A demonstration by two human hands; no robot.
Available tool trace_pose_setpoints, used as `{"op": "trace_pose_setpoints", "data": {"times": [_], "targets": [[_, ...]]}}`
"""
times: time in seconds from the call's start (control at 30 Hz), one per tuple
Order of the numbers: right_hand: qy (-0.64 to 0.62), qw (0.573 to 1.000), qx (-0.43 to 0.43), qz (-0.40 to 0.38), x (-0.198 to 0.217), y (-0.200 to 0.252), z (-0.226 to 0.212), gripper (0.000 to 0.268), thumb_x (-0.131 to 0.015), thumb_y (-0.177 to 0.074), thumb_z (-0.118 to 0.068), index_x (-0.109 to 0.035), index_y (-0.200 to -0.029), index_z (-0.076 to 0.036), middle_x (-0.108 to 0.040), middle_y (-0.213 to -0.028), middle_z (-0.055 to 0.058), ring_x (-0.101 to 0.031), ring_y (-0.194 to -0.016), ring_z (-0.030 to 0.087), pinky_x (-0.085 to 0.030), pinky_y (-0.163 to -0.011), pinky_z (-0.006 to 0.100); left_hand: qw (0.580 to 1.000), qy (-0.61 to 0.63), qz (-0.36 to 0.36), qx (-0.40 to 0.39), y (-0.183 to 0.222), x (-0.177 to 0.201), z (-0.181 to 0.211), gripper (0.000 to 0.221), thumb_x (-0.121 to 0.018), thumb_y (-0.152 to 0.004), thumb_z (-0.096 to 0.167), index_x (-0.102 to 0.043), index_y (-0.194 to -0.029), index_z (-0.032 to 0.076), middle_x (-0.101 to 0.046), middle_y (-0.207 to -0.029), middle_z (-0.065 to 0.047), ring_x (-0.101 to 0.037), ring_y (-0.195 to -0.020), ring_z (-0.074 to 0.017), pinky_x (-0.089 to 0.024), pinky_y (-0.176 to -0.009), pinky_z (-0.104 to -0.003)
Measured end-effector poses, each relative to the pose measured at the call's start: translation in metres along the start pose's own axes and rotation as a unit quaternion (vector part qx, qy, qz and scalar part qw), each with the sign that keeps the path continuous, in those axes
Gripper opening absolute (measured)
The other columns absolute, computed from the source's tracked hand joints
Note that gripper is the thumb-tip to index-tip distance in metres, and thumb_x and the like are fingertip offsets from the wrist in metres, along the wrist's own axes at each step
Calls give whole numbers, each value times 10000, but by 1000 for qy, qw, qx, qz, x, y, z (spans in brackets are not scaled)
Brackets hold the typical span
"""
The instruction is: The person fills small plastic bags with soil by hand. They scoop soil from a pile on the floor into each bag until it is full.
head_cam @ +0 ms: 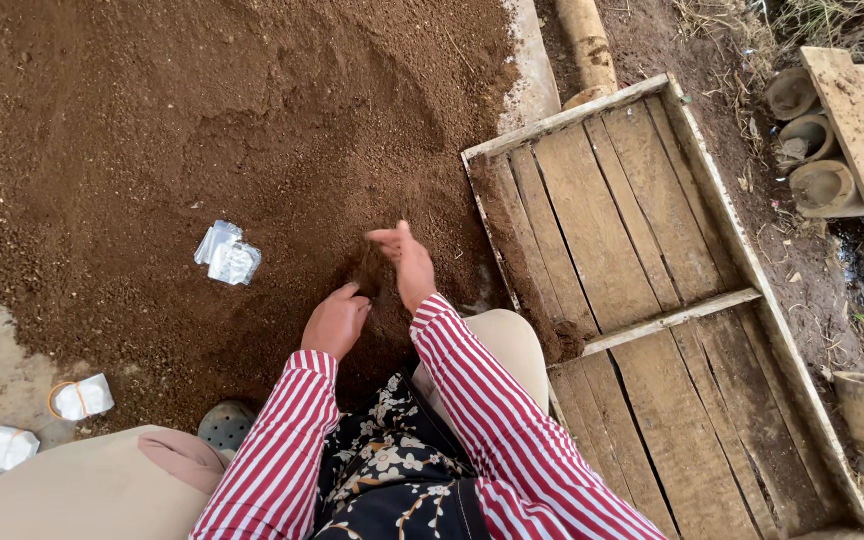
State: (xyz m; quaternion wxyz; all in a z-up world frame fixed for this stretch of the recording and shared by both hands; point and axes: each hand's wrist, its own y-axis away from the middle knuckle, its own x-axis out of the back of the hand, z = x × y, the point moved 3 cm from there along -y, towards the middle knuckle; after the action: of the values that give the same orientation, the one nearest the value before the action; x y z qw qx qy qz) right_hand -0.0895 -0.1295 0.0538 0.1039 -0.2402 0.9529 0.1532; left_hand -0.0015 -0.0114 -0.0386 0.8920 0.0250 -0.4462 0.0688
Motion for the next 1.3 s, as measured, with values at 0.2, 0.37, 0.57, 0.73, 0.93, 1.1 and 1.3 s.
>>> {"op": "trace_pose_setpoints", "data": {"times": [0.2, 0.37, 0.57, 0.73, 0.93, 1.1, 1.3], "targets": [[-154, 931, -232, 236, 61, -38, 143, 497, -542, -992, -470, -542, -1314, -91, -433, -1423, 176, -368, -1368, 356, -279, -1156, 529, 998, -8, 21, 54, 6, 17, 4, 235, -540, -1003, 238, -695, -1121, 108, -546, -1419, -84, -489, -1344, -237, -443, -1085, -329], [-362, 902, -199, 125, 15, -30, 79, 392, -650, -975, -391, -666, -1162, -47, -653, -1199, 156, -633, -1077, 306, -517, -935, 420, 998, -16, 50, 16, 5, 11, -5, 204, -577, -976, 215, -698, -1105, 113, -579, -1361, -81, -515, -1308, -245, -456, -1074, -339], [-281, 957, -52, -59, -18, -9, 16, 494, -442, -1042, -423, -586, -741, -59, -542, -652, 111, -543, -598, 182, -426, -539, 233, 999, -11, 26, 19, -3, 7, 2, 186, -571, -985, 235, -705, -1069, 137, -606, -1318, -37, -525, -1302, -216, -476, -1046, -316], [-125, 989, 24, -80, -30, 15, -4, 607, -351, -1090, -416, -701, -827, 4, -695, -861, 185, -656, -896, 252, -520, -859, 317, 998, -33, 35, 28, -5, -12, -11, 180, -605, -962, 260, -713, -1056, 150, -632, -1172, -19, -581, -1222, -206, -535, -942, -289], [156, 962, -149, -166, -3, 20, 4, 699, -603, -943, -142, -251, -1533, -17, -390, -1466, 299, -336, -1392, 420, -267, -1171, 511, 997, -27, 74, 16, -4, 28, 35, 208, -549, -995, 176, -696, -1118, 96, -615, -1267, -70, -543, -1282, -252, -535, -962, -342], [180, 965, -168, -87, 13, 10, 42, 430, -605, -927, -142, -558, -1330, -1, -630, -1169, 122, -568, -1095, 222, -492, -929, 348, 993, -42, 108, -39, 1, 34, 46, 215, -530, -1000, 134, -673, -1143, 60, -578, -1332, -116, -500, -1317, -268, -492, -1033, -355], [437, 889, -78, -116, 3, 11, 22, 351, -607, -936, -149, -658, -1282, -120, -660, -1263, 87, -571, -1248, 263, -397, -1093, 401, 905, 344, 136, 209, 0, 65, 40, 312, -356, -1078, 264, -490, -1295, 83, -524, -1382, -150, -503, -1288, -343, -497, -1037, -456]]}}
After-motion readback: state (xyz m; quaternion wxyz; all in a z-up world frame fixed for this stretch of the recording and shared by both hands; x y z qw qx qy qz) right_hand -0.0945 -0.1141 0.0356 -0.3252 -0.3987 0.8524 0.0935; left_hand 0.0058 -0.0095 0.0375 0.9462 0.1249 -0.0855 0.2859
